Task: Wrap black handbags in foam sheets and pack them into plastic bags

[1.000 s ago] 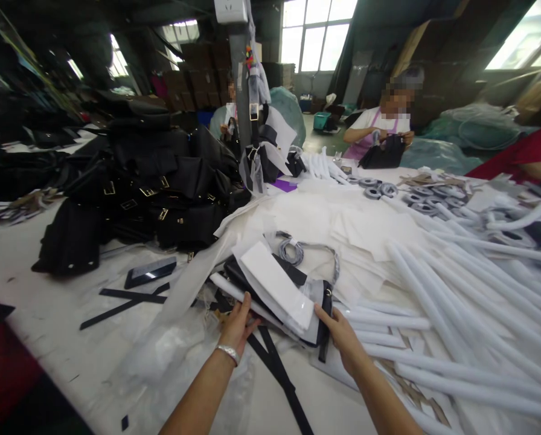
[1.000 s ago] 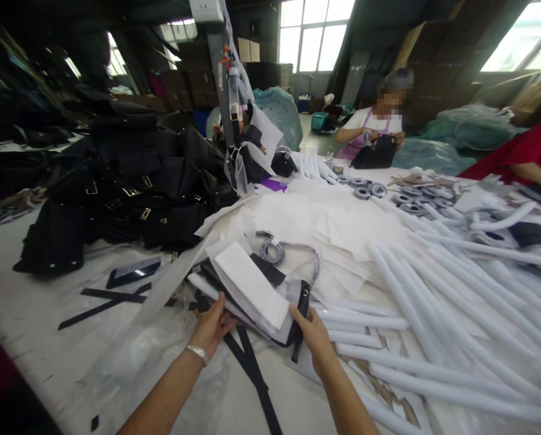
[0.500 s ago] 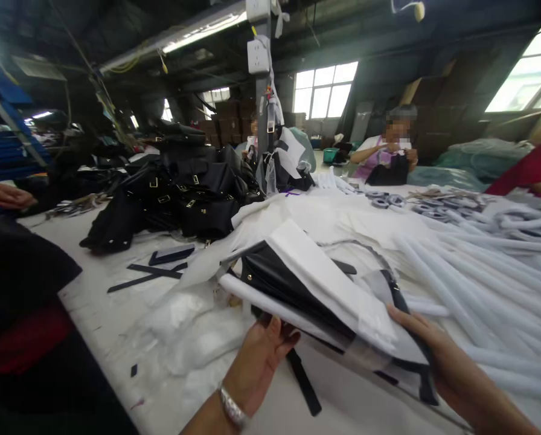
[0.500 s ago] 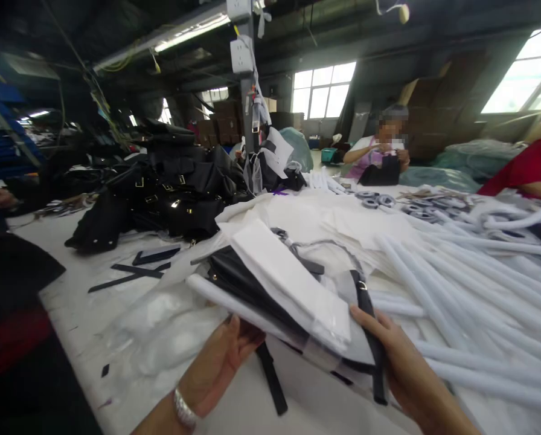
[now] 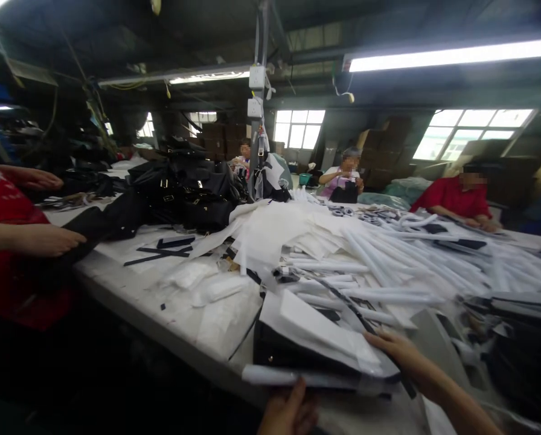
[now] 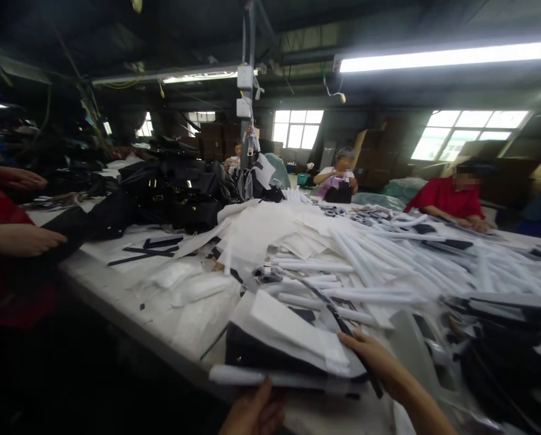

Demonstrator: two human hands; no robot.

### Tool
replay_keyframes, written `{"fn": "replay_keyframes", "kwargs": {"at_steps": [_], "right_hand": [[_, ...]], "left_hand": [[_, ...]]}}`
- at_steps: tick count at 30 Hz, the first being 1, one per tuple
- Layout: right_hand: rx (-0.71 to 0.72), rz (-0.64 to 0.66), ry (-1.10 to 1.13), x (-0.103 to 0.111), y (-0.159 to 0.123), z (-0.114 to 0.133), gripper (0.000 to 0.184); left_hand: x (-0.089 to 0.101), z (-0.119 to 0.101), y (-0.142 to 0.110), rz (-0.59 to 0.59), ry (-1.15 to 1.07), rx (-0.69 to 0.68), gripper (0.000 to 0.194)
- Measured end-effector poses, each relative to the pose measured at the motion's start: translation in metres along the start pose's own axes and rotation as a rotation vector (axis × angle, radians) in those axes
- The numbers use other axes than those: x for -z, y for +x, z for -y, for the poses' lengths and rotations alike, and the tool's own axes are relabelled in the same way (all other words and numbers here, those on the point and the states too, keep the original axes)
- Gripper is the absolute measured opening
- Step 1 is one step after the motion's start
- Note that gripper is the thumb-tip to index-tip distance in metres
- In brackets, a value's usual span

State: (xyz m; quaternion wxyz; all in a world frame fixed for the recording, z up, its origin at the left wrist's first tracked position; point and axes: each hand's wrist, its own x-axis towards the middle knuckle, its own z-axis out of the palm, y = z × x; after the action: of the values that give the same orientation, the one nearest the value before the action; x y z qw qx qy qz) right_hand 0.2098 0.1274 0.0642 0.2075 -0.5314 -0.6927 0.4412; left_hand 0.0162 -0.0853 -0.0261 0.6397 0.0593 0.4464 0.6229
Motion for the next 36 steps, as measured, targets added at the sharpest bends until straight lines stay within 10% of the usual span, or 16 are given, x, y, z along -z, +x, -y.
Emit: {"fn": "replay_keyframes", "kwargs": {"at_steps": [4, 8, 12, 18, 36], "right_hand": [[0.200, -0.213, -0.224, -0.013, -0.014, 0.008, 0.064], [0.700, -0.072, -0.436, -0.051, -0.048, 0.046, 0.052], [0.880, 0.030, -0.544, -0.095, -0.056, 0.061, 0.061], [0.874, -0.015, -0.564, -0.114, -0.039, 0.062, 0.060], [1.010, 0.119, -0.807, -0.141, -0.049, 0.046, 0.046]], "left_hand": [[0.004, -0.012, -0.012, 0.088, 0.279, 0.022, 0.069], [0.016, -0.023, -0.036, 0.166, 0.577, -0.136, 0.059], [0.033, -0.047, -0.055, 0.115, 0.932, -0.609, 0.026], [0.048, -0.072, -0.034, -0.037, 1.677, -1.558, 0.025], [0.038, -0.100, -0.027, -0.083, 1.871, -1.688, 0.038]]}}
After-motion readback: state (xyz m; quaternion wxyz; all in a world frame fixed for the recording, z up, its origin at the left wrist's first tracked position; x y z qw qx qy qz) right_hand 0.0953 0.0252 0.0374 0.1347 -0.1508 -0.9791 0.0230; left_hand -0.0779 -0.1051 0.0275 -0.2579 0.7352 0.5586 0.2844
